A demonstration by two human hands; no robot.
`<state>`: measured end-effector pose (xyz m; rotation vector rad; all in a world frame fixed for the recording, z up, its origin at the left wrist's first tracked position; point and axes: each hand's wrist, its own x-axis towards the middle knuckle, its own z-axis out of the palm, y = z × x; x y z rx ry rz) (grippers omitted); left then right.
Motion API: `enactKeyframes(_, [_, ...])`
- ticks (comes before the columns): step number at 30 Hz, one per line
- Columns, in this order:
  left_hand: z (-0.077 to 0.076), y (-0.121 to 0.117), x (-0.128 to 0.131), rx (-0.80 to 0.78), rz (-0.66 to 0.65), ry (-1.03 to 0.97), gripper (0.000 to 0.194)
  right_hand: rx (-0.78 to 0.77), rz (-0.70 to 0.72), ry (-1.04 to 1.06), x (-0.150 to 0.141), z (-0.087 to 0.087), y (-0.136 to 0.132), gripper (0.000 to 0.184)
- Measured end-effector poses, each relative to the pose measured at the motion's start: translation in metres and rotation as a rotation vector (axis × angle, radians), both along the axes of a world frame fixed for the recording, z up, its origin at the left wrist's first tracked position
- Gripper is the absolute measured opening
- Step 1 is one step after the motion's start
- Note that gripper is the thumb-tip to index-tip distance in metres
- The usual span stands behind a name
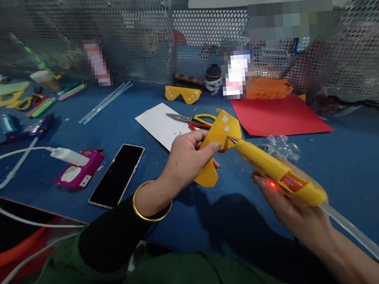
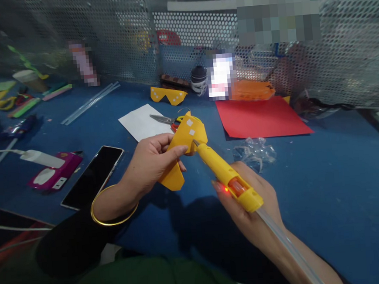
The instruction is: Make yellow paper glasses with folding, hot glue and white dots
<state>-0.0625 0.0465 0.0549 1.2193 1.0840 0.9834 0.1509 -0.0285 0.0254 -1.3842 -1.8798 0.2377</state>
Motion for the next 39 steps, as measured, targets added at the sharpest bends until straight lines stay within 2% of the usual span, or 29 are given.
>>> enactKeyframes(11, [-0.001, -0.0004, -0.0001, 0.006, 0.003, 0.016, 0.016, -0.037, 0.029, 0.037, -0.0007, 0.0002, -0.0006, 0.011])
enactKeyframes(22, [-0.0003, -0.0006, -0.0003, 0.005, -0.002, 0.001, 0.015, 0.025, -0.008, -0.012, -0.0005, 0.0007, 0.0012, 0.018])
enactKeyframes(39, [0.0012, -0.002, 0.0002, -0.003, 0.011, 0.015, 0.013, 0.023, -0.004, -0.012, 0.0009, -0.0017, 0.0005, 0.014])
